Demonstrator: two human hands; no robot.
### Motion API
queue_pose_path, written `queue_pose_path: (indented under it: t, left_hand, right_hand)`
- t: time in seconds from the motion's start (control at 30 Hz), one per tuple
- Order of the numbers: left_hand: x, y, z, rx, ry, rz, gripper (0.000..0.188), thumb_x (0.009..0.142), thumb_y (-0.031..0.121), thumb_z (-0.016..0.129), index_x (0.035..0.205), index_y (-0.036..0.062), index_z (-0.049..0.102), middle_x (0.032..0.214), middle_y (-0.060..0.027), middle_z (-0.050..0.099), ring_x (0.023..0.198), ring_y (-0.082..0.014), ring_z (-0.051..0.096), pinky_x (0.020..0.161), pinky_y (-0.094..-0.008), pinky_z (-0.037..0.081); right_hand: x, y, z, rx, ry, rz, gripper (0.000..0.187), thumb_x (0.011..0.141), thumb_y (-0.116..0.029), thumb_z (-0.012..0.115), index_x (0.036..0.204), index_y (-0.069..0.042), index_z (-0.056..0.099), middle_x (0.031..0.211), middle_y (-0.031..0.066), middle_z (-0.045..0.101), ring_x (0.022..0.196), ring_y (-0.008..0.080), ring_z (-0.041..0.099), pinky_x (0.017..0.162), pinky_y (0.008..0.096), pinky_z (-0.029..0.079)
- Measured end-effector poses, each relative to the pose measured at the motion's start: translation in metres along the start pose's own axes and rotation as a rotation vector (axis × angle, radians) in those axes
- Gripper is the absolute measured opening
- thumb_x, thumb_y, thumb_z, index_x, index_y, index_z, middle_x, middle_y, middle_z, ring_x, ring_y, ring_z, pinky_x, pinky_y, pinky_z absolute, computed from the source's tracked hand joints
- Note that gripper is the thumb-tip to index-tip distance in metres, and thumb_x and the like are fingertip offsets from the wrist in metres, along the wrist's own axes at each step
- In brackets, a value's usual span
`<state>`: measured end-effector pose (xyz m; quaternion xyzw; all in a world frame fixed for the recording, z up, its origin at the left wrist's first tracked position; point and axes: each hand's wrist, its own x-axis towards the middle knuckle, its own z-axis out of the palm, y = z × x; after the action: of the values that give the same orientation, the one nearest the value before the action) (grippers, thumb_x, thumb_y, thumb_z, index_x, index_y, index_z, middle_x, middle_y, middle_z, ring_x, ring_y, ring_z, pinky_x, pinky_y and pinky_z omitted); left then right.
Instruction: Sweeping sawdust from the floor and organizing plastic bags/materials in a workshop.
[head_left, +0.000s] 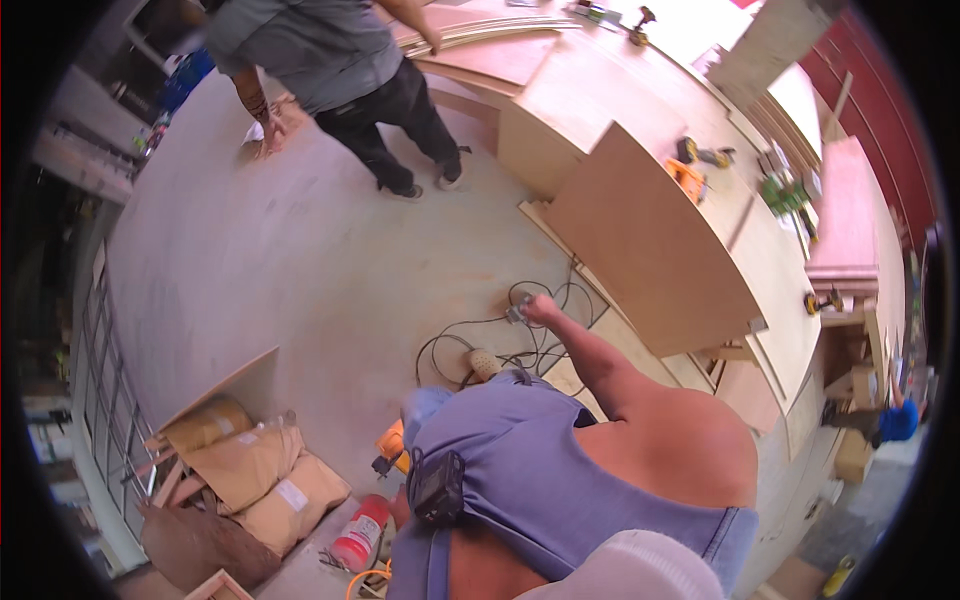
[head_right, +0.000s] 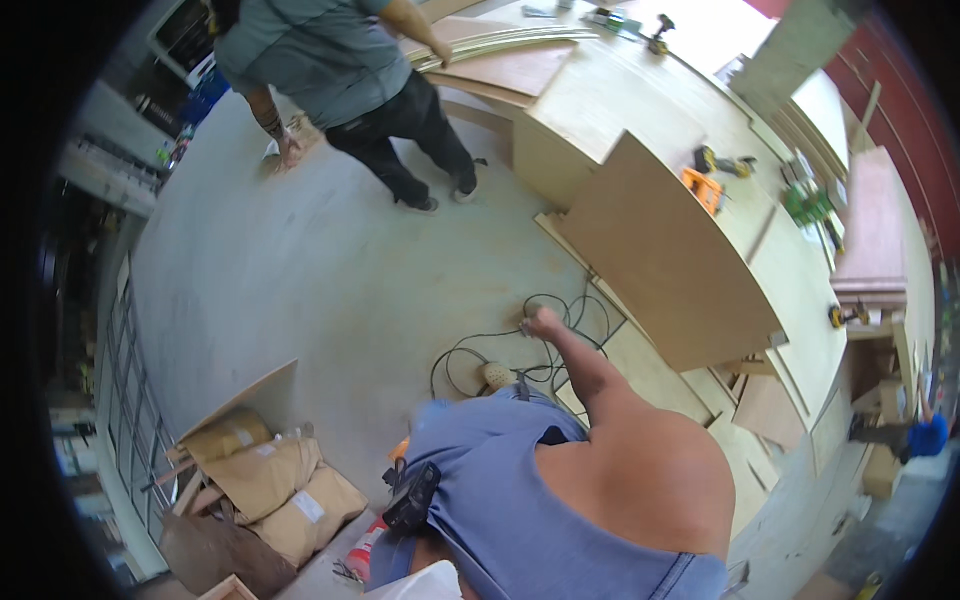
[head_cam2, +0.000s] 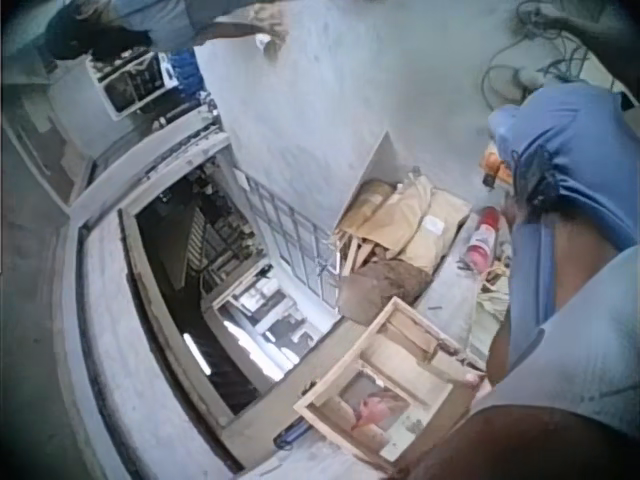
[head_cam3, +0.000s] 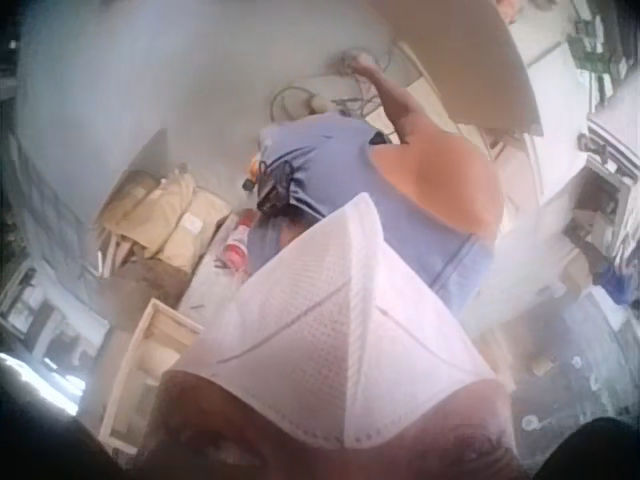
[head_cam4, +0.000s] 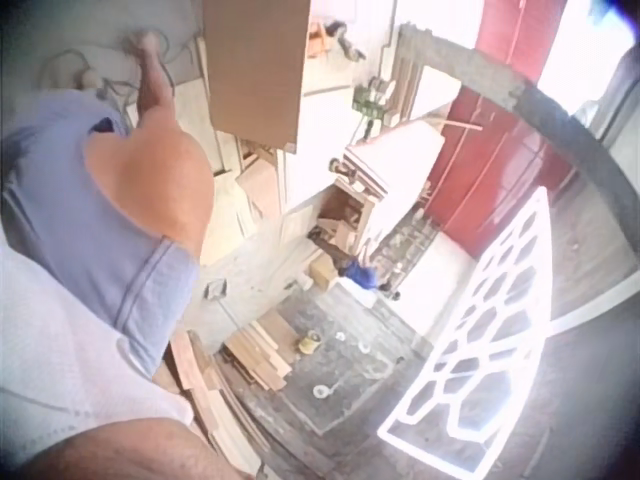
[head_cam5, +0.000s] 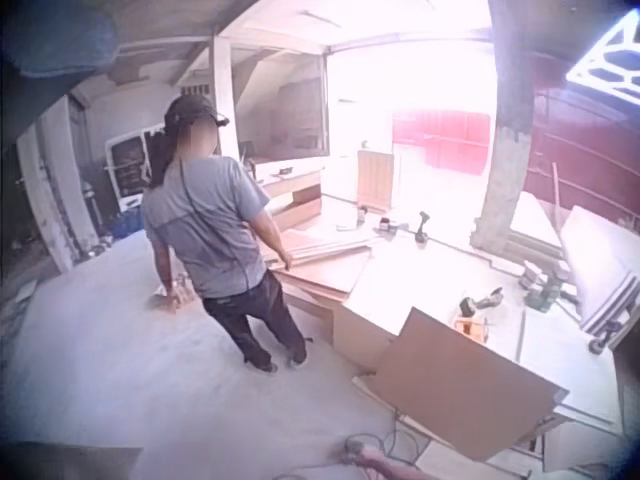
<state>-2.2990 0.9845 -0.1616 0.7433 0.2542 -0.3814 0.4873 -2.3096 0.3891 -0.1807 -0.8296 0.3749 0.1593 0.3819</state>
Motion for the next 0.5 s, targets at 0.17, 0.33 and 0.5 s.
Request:
queue_pose_path:
  t: [0.17, 0.33, 0.5]
  left_hand:
    - [0.004, 0.036, 0.003, 0.080, -0.020, -0.002, 0.021, 0.083, 0.026, 0.055, 0.078, 0.0067, 0.048, 0.060, -0.0028, 0.049, 0.047, -0.0143, 0.049, 0.042, -0.0305, 0.043]
    - [0.070, 0.142, 0.015, 0.119, 0.001, 0.013, 0.021, 0.082, 0.026, 0.056, 0.078, 0.0067, 0.049, 0.060, -0.0031, 0.050, 0.047, -0.0147, 0.049, 0.042, -0.0310, 0.043]
    - [0.170, 0.249, -0.019, 0.213, -0.124, 0.104, 0.021, 0.082, 0.026, 0.056, 0.078, 0.0067, 0.049, 0.060, -0.0033, 0.050, 0.047, -0.0150, 0.050, 0.042, -0.0313, 0.044]
  right_hand:
    - [0.117, -0.101, -0.051, 0.117, 0.038, -0.026, 0.029, 0.075, -0.031, 0.058, 0.084, -0.005, 0.065, 0.068, 0.0090, 0.065, 0.064, 0.0173, 0.063, 0.065, 0.0304, 0.049]
    - [0.168, -0.124, -0.052, 0.136, 0.070, -0.074, 0.038, 0.075, -0.039, 0.053, 0.077, -0.002, 0.065, 0.067, 0.0099, 0.065, 0.064, 0.0186, 0.062, 0.063, 0.0313, 0.047]
    - [0.165, -0.084, 0.018, -0.324, -0.142, 0.069, 0.038, 0.075, -0.044, 0.054, 0.074, -0.007, 0.065, 0.079, 0.0122, 0.064, 0.074, 0.0287, 0.062, 0.067, 0.0365, 0.049]
